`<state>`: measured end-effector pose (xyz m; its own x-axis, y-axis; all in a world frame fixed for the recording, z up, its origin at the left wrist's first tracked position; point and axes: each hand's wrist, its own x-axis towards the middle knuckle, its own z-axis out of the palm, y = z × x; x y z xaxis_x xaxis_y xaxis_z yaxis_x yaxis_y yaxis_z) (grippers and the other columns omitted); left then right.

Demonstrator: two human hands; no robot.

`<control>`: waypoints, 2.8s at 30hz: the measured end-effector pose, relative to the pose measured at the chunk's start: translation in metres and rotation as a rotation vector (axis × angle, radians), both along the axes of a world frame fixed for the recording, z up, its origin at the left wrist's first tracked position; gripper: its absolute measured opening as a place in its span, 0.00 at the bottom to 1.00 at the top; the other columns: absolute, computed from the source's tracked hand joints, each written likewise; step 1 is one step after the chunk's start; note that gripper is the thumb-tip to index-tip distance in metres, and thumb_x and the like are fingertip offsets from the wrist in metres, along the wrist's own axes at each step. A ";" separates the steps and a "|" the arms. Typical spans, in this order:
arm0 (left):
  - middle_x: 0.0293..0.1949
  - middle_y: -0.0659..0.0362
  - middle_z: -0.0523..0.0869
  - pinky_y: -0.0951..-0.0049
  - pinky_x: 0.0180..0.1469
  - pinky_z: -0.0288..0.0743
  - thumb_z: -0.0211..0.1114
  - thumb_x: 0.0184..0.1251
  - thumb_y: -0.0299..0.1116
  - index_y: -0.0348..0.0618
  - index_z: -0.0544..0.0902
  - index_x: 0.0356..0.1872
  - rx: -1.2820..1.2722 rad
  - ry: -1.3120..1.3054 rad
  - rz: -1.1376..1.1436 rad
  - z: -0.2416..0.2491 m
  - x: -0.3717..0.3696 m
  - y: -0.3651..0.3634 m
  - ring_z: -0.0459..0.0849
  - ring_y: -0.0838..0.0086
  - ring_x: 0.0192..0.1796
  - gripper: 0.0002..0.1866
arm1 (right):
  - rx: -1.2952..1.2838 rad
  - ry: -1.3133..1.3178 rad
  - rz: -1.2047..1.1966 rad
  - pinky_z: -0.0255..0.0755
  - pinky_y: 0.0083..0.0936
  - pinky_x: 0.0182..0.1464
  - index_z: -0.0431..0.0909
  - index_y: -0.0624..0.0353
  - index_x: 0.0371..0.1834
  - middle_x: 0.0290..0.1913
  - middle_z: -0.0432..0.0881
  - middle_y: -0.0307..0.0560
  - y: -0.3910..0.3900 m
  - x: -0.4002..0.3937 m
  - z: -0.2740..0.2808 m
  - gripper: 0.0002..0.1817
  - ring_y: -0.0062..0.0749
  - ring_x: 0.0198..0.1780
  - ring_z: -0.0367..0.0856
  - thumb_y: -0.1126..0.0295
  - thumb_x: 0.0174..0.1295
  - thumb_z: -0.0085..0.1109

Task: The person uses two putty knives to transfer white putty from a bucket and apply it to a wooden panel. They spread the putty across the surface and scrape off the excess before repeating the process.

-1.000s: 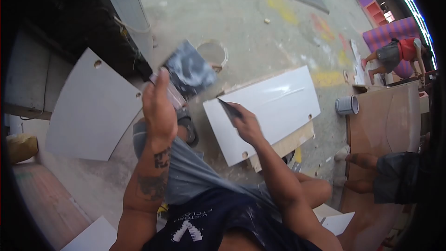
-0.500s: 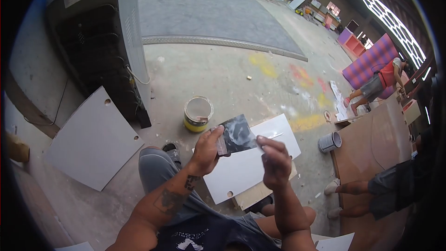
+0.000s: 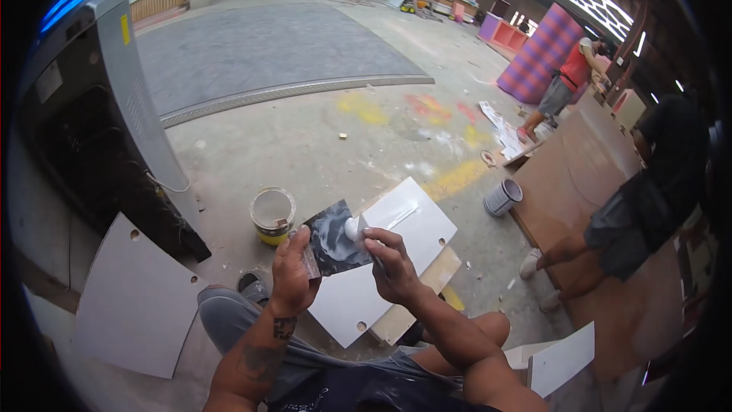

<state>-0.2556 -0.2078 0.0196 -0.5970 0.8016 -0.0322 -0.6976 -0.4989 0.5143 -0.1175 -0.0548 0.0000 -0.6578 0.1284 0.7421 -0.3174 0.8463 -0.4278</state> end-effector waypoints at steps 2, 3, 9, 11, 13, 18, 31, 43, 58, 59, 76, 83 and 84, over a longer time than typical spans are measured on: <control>0.51 0.50 0.89 0.62 0.59 0.85 0.52 0.83 0.38 0.34 0.79 0.58 0.029 0.092 0.034 0.015 0.004 0.003 0.90 0.63 0.53 0.18 | 0.094 -0.129 -0.055 0.79 0.36 0.61 0.72 0.58 0.67 0.61 0.76 0.56 0.010 0.009 -0.011 0.28 0.52 0.60 0.80 0.85 0.63 0.63; 0.49 0.53 0.89 0.66 0.56 0.84 0.52 0.84 0.39 0.34 0.80 0.56 0.016 0.148 0.051 0.017 0.004 0.004 0.90 0.67 0.50 0.17 | -0.016 -0.142 -0.166 0.78 0.33 0.62 0.71 0.59 0.68 0.60 0.77 0.55 0.015 0.020 -0.022 0.27 0.49 0.60 0.81 0.85 0.65 0.60; 0.40 0.66 0.85 0.81 0.42 0.75 0.52 0.87 0.42 0.35 0.82 0.53 -0.265 0.718 0.302 -0.011 -0.022 0.016 0.80 0.86 0.38 0.19 | -1.077 -0.042 -0.159 0.72 0.22 0.61 0.68 0.68 0.69 0.54 0.80 0.47 -0.002 0.046 -0.004 0.21 0.24 0.55 0.78 0.78 0.74 0.49; 0.39 0.66 0.86 0.81 0.43 0.75 0.52 0.87 0.42 0.34 0.82 0.55 -0.284 0.775 0.333 -0.010 -0.020 0.023 0.80 0.86 0.39 0.19 | -1.151 -0.012 -0.082 0.73 0.22 0.60 0.68 0.68 0.69 0.54 0.80 0.45 -0.022 0.044 0.008 0.21 0.23 0.54 0.78 0.77 0.74 0.50; 0.41 0.63 0.87 0.81 0.45 0.76 0.52 0.87 0.41 0.32 0.81 0.57 -0.280 0.857 0.332 0.009 -0.007 0.023 0.81 0.84 0.41 0.20 | -1.242 -0.030 -0.013 0.73 0.22 0.60 0.68 0.68 0.68 0.53 0.80 0.45 -0.035 0.038 0.015 0.20 0.23 0.54 0.79 0.77 0.75 0.52; 0.43 0.56 0.91 0.74 0.47 0.79 0.53 0.86 0.39 0.31 0.81 0.61 -0.253 1.074 0.242 -0.001 0.013 0.038 0.87 0.75 0.44 0.20 | -1.406 0.074 0.022 0.76 0.25 0.60 0.68 0.68 0.68 0.54 0.81 0.47 -0.041 0.023 0.014 0.19 0.24 0.54 0.81 0.77 0.76 0.50; 0.24 0.63 0.74 0.69 0.30 0.64 0.50 0.87 0.42 0.38 0.77 0.35 -0.794 1.161 0.126 -0.038 -0.059 0.038 0.69 0.78 0.28 0.20 | -1.247 -0.169 -0.468 0.71 0.27 0.64 0.73 0.64 0.69 0.55 0.81 0.46 0.138 0.045 -0.094 0.25 0.30 0.57 0.78 0.77 0.67 0.50; 0.47 0.54 0.84 0.72 0.55 0.74 0.51 0.86 0.43 0.28 0.79 0.56 -0.831 0.810 0.389 -0.025 -0.084 0.049 0.81 0.73 0.49 0.23 | -0.151 -0.787 -1.004 0.70 0.47 0.66 0.79 0.57 0.64 0.57 0.84 0.61 0.379 -0.008 -0.238 0.24 0.57 0.61 0.80 0.79 0.64 0.48; 0.53 0.46 0.83 0.67 0.61 0.74 0.58 0.81 0.46 0.23 0.78 0.56 -0.699 0.548 0.578 -0.055 -0.086 0.045 0.82 0.65 0.56 0.27 | -0.325 -0.914 -0.949 0.70 0.44 0.68 0.74 0.54 0.68 0.63 0.80 0.60 0.408 0.008 -0.247 0.26 0.57 0.65 0.77 0.79 0.65 0.46; 0.54 0.44 0.83 0.65 0.62 0.73 0.59 0.81 0.46 0.22 0.78 0.56 -0.656 0.582 0.532 -0.059 -0.089 0.038 0.82 0.63 0.57 0.28 | -0.307 -0.915 -0.979 0.70 0.45 0.68 0.74 0.53 0.68 0.63 0.80 0.60 0.414 0.007 -0.255 0.26 0.57 0.65 0.77 0.78 0.65 0.46; 0.31 0.60 0.71 0.70 0.36 0.61 0.59 0.82 0.33 0.28 0.79 0.52 -0.751 1.242 0.497 -0.064 -0.095 0.004 0.66 0.70 0.33 0.14 | -0.355 -0.963 -1.115 0.70 0.46 0.69 0.72 0.53 0.69 0.62 0.78 0.60 0.409 0.008 -0.270 0.27 0.58 0.65 0.76 0.76 0.64 0.47; 0.44 0.45 0.85 0.54 0.50 0.79 0.62 0.80 0.35 0.27 0.80 0.58 -0.975 1.057 0.492 -0.051 -0.087 0.008 0.83 0.51 0.46 0.19 | -0.450 -0.967 -1.148 0.70 0.44 0.70 0.74 0.51 0.69 0.66 0.78 0.57 0.423 -0.012 -0.273 0.27 0.56 0.67 0.76 0.75 0.64 0.49; 0.46 0.44 0.86 0.53 0.52 0.80 0.64 0.79 0.36 0.27 0.80 0.58 -0.996 0.903 0.462 -0.040 -0.087 0.013 0.84 0.50 0.48 0.19 | -0.453 -0.981 -1.172 0.70 0.44 0.70 0.74 0.51 0.69 0.66 0.78 0.57 0.417 -0.021 -0.270 0.27 0.55 0.67 0.76 0.75 0.64 0.49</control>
<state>-0.3426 -0.1951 -0.0203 -0.9134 0.4012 0.0688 0.1778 0.2412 0.9540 -0.1381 0.3624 -0.2699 -0.2194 0.9671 -0.1286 0.9264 0.1652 -0.3384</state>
